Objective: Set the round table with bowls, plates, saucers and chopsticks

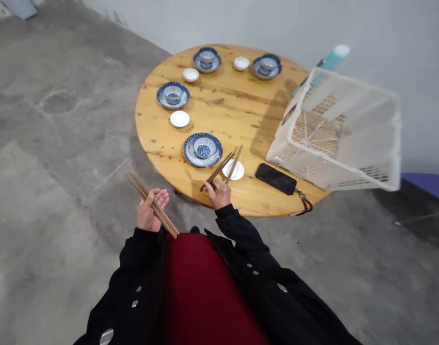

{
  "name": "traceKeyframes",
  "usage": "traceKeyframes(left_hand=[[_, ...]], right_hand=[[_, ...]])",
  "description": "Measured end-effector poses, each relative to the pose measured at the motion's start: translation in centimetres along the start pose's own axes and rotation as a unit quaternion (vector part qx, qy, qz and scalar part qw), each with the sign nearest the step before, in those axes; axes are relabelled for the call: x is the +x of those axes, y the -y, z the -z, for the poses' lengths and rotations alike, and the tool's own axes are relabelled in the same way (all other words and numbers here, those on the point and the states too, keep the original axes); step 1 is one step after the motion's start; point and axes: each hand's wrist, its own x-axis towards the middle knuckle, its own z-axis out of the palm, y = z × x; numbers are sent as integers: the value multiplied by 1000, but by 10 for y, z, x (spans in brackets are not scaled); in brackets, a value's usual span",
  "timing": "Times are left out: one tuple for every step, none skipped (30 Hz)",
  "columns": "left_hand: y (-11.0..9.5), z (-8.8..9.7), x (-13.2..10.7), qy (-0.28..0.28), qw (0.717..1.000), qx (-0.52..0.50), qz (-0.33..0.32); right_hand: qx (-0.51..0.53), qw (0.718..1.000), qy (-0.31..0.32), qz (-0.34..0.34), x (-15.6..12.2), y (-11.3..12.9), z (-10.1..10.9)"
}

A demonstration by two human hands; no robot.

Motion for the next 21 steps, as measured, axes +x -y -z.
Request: traceKeyframes(left_hand=[[-11, 7, 7, -3, 1000, 0, -3], [-24, 15, 14, -8, 1000, -1, -7], [-37, 23, 22, -15, 1000, -3, -11], [-52, 33, 29, -23, 1000, -6, -15], [-67, 43, 37, -30, 999, -8, -19], [-82, 54, 45, -37, 999, -10, -23], [-97, 66, 52, -42, 999, -10, -27], [-112, 78, 59, -47, 998, -8, -30], [-125, 90, 66, -51, 998, -4, -32], [-138, 101, 73, -55, 998, 1, -33], [-149, 112, 80, -60, 998, 5, -32], [-159, 121, 86, -63, 998, 9, -29], [-168, 130, 92, -66, 997, 13, -24], [-176, 136, 97, -67, 997, 16, -19], [-183, 142, 103, -66, 998, 18, -13], [-189, 145, 109, -63, 998, 20, -9], [-194, 147, 116, -56, 998, 23, -5], [-198, 148, 122, -48, 999, 26, -1], [-202, 148, 129, -39, 999, 29, 3], [-205, 146, 136, -31, 999, 31, 6], [-207, 144, 144, -22, 999, 33, 10]], right_hand=[[47, 998, 9, -43, 5, 10, -5], [98, 990, 29, -92, 10, 20, -12], [150, 977, 58, -143, 16, 30, -20], [199, 957, 91, -191, 22, 40, -29], [240, 935, 123, -230, 27, 51, -39], [271, 914, 152, -259, 31, 61, -50], [296, 898, 172, -278, 35, 70, -62], [313, 886, 182, -290, 39, 79, -75], [325, 878, 184, -298, 42, 87, -88], [332, 874, 182, -304, 44, 94, -101], [337, 872, 176, -307, 47, 100, -113], [341, 872, 167, -310, 49, 106, -125], [344, 872, 155, -312, 51, 110, -137], [349, 871, 143, -315, 54, 114, -147], [353, 871, 130, -318, 56, 117, -155], [356, 870, 117, -321, 59, 120, -162], [359, 869, 105, -324, 62, 123, -168], [360, 869, 94, -327, 65, 124, -172], [358, 871, 85, -326, 69, 126, -176], [351, 877, 75, -318, 73, 127, -178], [342, 885, 64, -308, 77, 127, -180]])
